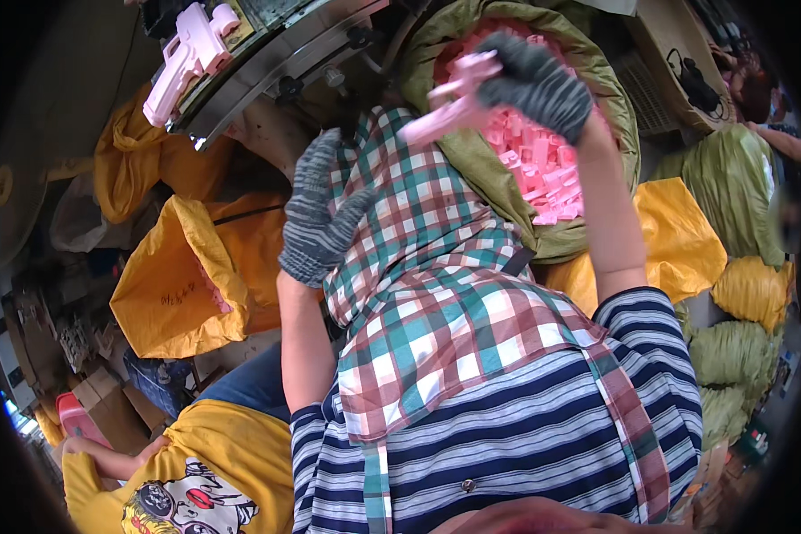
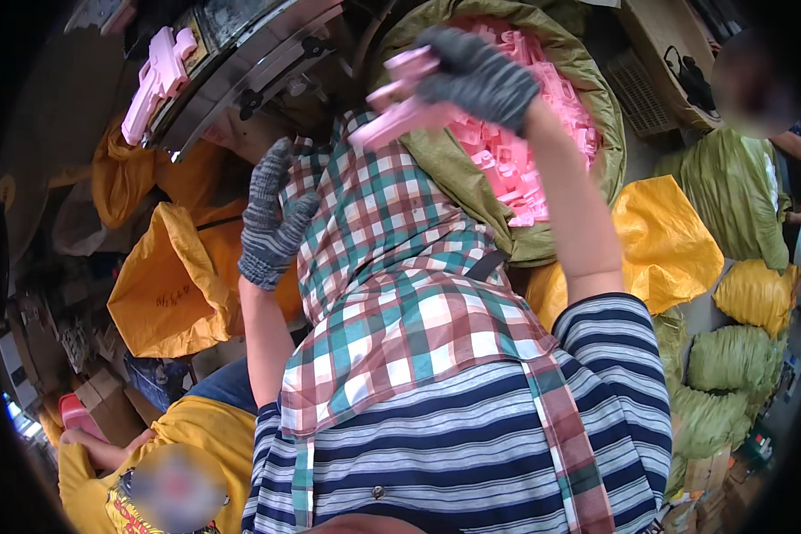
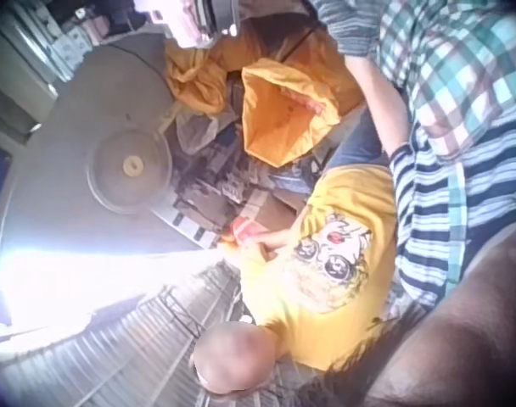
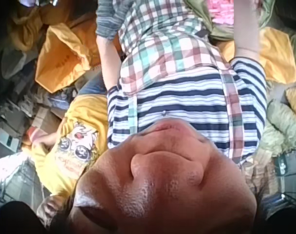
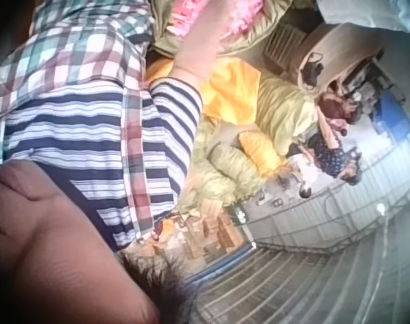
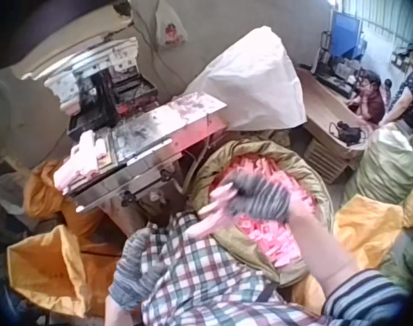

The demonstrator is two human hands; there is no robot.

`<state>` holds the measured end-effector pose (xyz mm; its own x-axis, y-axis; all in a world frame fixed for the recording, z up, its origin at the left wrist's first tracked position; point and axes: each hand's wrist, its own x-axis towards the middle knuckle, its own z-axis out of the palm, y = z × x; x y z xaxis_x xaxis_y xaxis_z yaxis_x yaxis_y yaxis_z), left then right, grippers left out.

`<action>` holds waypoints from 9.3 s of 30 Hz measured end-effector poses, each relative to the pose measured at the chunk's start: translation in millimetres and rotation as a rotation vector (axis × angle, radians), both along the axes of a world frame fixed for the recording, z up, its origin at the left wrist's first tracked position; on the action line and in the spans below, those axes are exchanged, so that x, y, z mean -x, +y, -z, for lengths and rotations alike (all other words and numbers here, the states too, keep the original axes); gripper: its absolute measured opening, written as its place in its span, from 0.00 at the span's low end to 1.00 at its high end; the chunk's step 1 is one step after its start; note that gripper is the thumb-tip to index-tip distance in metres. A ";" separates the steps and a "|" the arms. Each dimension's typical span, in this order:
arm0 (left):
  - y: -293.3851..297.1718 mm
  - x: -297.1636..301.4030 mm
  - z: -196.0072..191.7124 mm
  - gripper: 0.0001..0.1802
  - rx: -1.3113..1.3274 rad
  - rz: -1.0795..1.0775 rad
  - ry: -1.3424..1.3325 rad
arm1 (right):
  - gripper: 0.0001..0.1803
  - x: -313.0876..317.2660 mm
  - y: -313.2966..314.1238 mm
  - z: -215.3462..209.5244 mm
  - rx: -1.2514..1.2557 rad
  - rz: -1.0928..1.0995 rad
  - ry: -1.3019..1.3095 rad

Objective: Assembling pink plastic toy guns using an assembly jig in a manufacturing workshop.

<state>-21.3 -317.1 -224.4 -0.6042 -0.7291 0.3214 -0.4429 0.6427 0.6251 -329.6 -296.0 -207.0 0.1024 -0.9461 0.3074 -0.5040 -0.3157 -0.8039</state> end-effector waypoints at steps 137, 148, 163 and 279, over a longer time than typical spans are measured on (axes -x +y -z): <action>-11.0 -59.8 3.6 0.27 -0.342 -0.330 -0.535 | 0.16 50.0 -33.3 133.2 -0.509 -0.109 1.083; -1.7 17.5 -17.5 0.38 -0.298 0.216 0.226 | 0.14 -67.1 -2.5 -51.0 0.501 -0.161 0.414; -8.6 -12.7 -42.0 0.36 0.330 -0.099 -0.267 | 0.20 -100.8 2.0 -44.3 0.243 -0.285 0.291; -22.4 -100.9 2.8 0.24 -0.287 -0.513 -0.434 | 0.24 124.8 -89.1 139.4 -0.349 0.835 0.679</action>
